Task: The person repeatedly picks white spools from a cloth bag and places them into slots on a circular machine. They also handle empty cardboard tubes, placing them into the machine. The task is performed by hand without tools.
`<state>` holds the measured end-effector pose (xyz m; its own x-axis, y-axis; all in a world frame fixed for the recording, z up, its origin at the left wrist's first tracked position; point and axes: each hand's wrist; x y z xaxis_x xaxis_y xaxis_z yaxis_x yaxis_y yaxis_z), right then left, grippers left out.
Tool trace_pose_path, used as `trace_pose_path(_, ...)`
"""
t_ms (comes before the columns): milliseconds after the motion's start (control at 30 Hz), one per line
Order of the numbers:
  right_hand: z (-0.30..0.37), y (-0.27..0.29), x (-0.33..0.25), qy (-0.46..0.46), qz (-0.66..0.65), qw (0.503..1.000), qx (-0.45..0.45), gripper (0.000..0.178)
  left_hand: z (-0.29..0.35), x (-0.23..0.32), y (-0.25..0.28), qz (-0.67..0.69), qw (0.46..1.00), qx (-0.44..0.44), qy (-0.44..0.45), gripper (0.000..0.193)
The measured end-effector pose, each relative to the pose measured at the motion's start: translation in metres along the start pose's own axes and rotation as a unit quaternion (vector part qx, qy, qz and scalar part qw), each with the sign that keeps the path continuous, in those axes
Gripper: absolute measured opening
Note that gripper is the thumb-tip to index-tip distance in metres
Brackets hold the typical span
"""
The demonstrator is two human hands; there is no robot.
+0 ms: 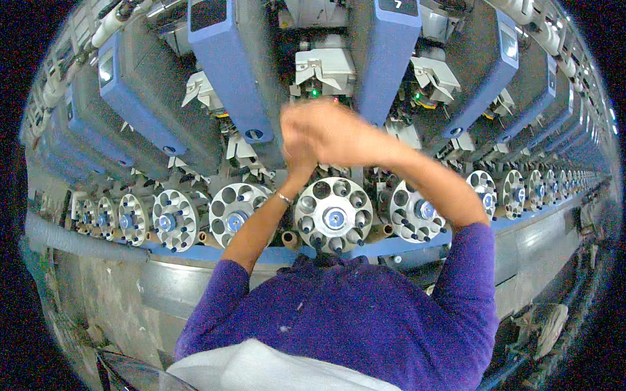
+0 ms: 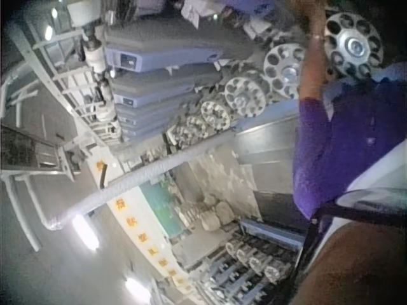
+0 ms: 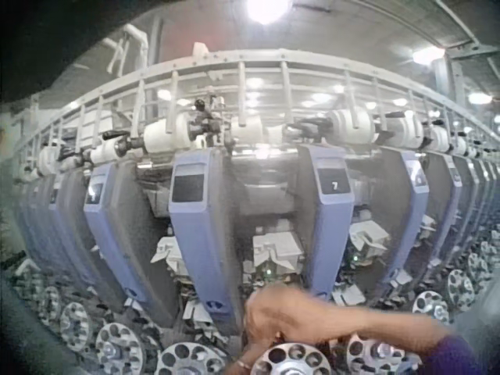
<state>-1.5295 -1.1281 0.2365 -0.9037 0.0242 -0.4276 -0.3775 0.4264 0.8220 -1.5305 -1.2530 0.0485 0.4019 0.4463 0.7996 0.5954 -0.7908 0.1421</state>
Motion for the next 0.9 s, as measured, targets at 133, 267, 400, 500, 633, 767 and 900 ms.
trace_pose_path(133,-0.019,0.054,0.003,-0.072,0.038,0.970,0.229,0.011,-0.011,0.030,0.003,0.149,0.988,-0.043,-0.011,0.076)
trace_pose_path(267,-0.002,0.031,0.043,-0.197,0.198,0.940,-0.196,0.015,-0.009,0.058,0.013,0.186,0.979,-0.071,-0.040,0.078)
trace_pose_path(400,0.006,0.066,0.070,0.001,0.173,0.985,0.020,0.035,-0.015,0.067,0.019,0.173,0.982,-0.074,-0.022,0.078)
trace_pose_path(500,-0.004,0.151,0.073,-0.153,0.067,0.971,0.169,0.017,-0.031,0.077,0.030,0.155,0.984,-0.080,-0.033,0.075)
trace_pose_path(633,-0.045,0.247,0.081,-0.157,0.316,0.869,0.347,0.035,-0.101,0.112,0.047,0.033,0.980,-0.016,-0.197,0.064)
trace_pose_path(767,-0.098,0.276,0.109,-0.250,0.476,0.782,0.316,0.049,-0.233,0.153,0.039,-0.172,0.891,0.046,-0.419,0.056)
trace_pose_path(900,-0.119,0.294,0.134,-0.328,0.553,0.728,0.236,0.049,-0.332,0.182,0.010,-0.341,0.824,0.039,-0.451,0.039)
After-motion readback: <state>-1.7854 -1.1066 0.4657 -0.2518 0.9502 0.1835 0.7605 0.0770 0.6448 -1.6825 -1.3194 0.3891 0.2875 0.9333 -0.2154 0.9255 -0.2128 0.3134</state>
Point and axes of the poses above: each hand's wrist, its own z-axis away from the middle knuckle, its own y-axis out of the back of the hand, x = y × z
